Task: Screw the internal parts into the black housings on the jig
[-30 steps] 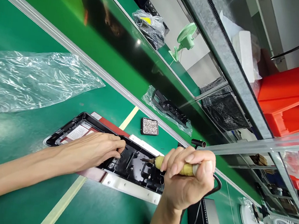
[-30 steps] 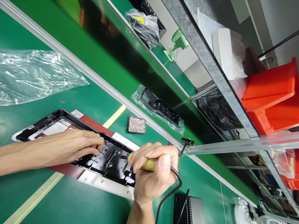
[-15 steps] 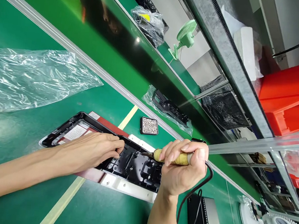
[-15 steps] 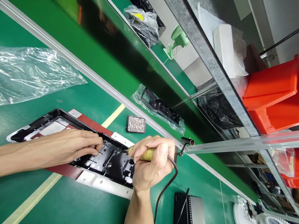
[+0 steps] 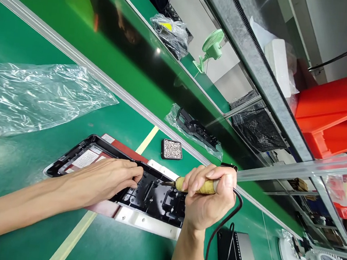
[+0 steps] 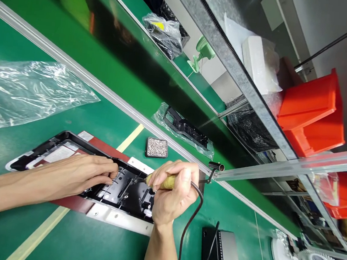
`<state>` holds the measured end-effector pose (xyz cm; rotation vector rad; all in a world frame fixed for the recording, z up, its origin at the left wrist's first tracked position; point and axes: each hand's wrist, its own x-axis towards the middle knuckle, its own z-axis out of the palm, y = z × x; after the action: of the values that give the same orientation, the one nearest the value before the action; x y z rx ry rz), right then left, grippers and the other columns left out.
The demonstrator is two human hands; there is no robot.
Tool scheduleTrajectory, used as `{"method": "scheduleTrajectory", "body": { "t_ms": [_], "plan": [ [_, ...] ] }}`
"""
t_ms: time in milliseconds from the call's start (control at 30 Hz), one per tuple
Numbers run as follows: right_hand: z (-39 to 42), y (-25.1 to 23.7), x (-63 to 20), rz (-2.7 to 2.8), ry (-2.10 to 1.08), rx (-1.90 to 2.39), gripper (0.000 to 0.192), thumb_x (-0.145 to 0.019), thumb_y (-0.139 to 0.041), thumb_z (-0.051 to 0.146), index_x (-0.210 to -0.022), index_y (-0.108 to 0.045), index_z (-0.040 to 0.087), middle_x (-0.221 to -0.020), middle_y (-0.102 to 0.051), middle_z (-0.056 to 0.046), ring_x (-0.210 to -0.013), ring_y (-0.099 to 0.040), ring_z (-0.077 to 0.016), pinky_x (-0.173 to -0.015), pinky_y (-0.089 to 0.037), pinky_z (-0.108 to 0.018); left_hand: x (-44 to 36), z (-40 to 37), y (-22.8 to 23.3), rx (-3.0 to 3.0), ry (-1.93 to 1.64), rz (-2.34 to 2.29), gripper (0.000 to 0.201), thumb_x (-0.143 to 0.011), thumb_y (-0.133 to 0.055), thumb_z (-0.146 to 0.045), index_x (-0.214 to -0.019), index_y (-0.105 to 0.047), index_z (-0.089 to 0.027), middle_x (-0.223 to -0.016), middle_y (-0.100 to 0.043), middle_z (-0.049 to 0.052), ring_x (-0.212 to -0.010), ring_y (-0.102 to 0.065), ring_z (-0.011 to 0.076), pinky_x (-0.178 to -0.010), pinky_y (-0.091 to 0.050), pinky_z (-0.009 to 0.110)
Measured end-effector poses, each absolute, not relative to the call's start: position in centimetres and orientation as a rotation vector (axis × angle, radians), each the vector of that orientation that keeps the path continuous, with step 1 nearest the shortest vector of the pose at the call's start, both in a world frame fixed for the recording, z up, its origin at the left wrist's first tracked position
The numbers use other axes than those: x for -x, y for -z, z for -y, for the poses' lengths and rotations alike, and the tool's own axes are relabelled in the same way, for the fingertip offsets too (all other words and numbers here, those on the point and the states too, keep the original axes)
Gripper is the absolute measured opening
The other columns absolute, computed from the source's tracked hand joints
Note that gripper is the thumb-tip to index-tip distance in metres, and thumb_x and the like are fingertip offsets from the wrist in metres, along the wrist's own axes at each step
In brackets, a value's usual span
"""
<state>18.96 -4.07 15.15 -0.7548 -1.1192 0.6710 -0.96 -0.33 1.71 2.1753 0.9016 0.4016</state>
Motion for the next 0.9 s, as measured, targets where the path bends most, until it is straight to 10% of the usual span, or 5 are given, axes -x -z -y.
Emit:
{"method": "scheduleTrajectory", "body": {
  "t_ms": [900],
  "plan": [
    [3.3,-13.3,-19.3,1.224,-0.818,0.828,0.035,-0.115,-0.052,0.038,-0.084,-0.054,0.023,-0.064,-0.059,0.006,-0.047,-0.049,-0.0087,-0.046,-0.043,-0.024,2.0,0.3,-2.5,-2.131,-0.416,-0.871,0.038,-0.115,-0.037,-0.045,-0.097,-0.065,-0.025,-0.096,-0.072,0.003,-0.081,-0.069,0.0205,-0.074,-0.046,0.031]
  ]
}}
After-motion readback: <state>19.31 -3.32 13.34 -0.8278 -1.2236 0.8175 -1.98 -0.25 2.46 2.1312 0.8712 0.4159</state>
